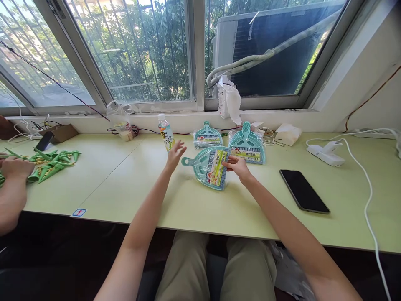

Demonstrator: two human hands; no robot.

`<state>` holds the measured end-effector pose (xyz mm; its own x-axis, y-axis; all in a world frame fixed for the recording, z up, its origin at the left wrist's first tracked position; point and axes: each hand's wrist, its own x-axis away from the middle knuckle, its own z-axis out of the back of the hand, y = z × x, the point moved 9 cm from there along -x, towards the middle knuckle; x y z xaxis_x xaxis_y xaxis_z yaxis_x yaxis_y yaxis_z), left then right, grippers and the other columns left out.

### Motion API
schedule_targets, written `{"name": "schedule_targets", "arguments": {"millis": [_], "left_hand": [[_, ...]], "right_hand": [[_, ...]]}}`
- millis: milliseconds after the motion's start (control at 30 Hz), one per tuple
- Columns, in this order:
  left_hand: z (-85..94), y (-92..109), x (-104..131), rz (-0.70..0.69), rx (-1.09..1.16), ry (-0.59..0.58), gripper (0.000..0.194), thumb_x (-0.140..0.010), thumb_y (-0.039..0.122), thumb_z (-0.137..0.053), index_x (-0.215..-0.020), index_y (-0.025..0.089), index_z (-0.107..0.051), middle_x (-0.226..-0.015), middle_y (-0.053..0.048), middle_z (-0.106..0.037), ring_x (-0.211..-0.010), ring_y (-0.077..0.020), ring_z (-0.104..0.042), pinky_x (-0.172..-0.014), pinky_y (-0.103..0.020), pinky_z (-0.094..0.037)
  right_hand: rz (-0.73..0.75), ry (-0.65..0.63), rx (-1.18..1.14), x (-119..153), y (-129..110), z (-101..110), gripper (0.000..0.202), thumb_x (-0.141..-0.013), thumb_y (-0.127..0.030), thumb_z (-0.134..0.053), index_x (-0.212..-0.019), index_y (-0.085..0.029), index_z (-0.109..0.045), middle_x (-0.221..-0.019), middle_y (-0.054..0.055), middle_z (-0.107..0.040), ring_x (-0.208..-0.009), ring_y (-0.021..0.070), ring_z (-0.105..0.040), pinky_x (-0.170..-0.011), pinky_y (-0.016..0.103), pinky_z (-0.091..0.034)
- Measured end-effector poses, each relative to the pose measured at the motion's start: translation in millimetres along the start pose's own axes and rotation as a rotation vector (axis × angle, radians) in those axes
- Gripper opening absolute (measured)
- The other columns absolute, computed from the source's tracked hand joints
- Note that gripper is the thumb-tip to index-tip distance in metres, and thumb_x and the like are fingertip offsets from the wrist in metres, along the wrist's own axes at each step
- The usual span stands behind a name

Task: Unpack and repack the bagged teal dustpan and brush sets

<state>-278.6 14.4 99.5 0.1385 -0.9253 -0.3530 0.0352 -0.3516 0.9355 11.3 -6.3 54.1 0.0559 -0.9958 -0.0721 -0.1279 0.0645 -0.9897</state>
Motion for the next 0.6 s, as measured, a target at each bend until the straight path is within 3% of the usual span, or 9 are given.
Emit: {"name": "schedule_targets", "arguments": {"millis": [67, 133, 333, 400, 500, 600], "left_hand": [[-12.1, -5, 4, 0.084, -0.064, -0.162, 0.052, -0.065, 0.045, -0.080, -0.106, 0.015, -0.068, -0.104, -0.013, -0.071, -0.099, -0.0255, -0.064, -0.093, -0.038, -0.046], [-18.2, -11, 8, 0.144, -0.078, -0.245, 0.044, -0.061, 0.042, -0.082, -0.092, 0.013, -0.071, -0.089, -0.012, -0.072, -0.083, -0.0237, -0.066, -0.086, -0.039, -0.048], [-9.0, -27, 3, 0.199, -0.004, -0.245, 0.033, -0.056, 0.030, -0.086, -0.077, 0.013, -0.066, -0.073, -0.008, -0.069, -0.068, -0.0190, -0.064, -0.077, -0.036, -0.049], [7.9, -32, -4, 0.210, -0.025, -0.135, 0.031, -0.055, 0.027, -0.085, -0.074, 0.014, -0.064, -0.069, -0.005, -0.066, -0.066, -0.0169, -0.063, -0.076, -0.034, -0.048], [49.5, -34, -13, 0.218, -0.138, 0.105, 0.026, -0.057, 0.023, -0.080, -0.073, 0.016, -0.061, -0.066, -0.001, -0.063, -0.063, -0.0140, -0.059, -0.075, -0.033, -0.047], [90.3, -30, -15, 0.222, -0.358, 0.182, 0.018, -0.060, 0.019, -0.074, -0.074, 0.016, -0.063, -0.062, -0.002, -0.061, -0.067, -0.0168, -0.058, -0.077, -0.036, -0.047]], "right_hand": [[-0.012, -0.040, 0.021, 0, 1, -4, 0.046, -0.044, -0.039, -0.088, -0.082, -0.018, -0.072, -0.074, 0.004, -0.074, -0.066, 0.0186, -0.069, -0.055, 0.029, -0.057], [-0.020, -0.056, 0.025, 1, 2, -7, 0.047, -0.044, -0.038, -0.089, -0.084, -0.018, -0.073, -0.074, 0.004, -0.075, -0.066, 0.0182, -0.069, -0.055, 0.028, -0.057], [-0.019, -0.067, 0.037, 1, -3, -8, 0.049, -0.042, -0.036, -0.090, -0.084, -0.018, -0.073, -0.078, 0.006, -0.075, -0.068, 0.0201, -0.069, -0.058, 0.033, -0.058], [-0.007, -0.053, 0.023, 0, -6, -3, 0.050, -0.042, -0.037, -0.091, -0.084, -0.018, -0.073, -0.076, 0.006, -0.075, -0.068, 0.0211, -0.070, -0.060, 0.035, -0.059], [0.023, 0.011, -0.007, -4, -14, 14, 0.051, -0.042, -0.040, -0.090, -0.084, -0.018, -0.072, -0.077, 0.006, -0.075, -0.070, 0.0218, -0.070, -0.063, 0.036, -0.059], [0.040, 0.070, -0.028, -7, -20, 33, 0.051, -0.041, -0.040, -0.090, -0.083, -0.019, -0.072, -0.081, 0.006, -0.075, -0.073, 0.0219, -0.069, -0.064, 0.036, -0.058]]}}
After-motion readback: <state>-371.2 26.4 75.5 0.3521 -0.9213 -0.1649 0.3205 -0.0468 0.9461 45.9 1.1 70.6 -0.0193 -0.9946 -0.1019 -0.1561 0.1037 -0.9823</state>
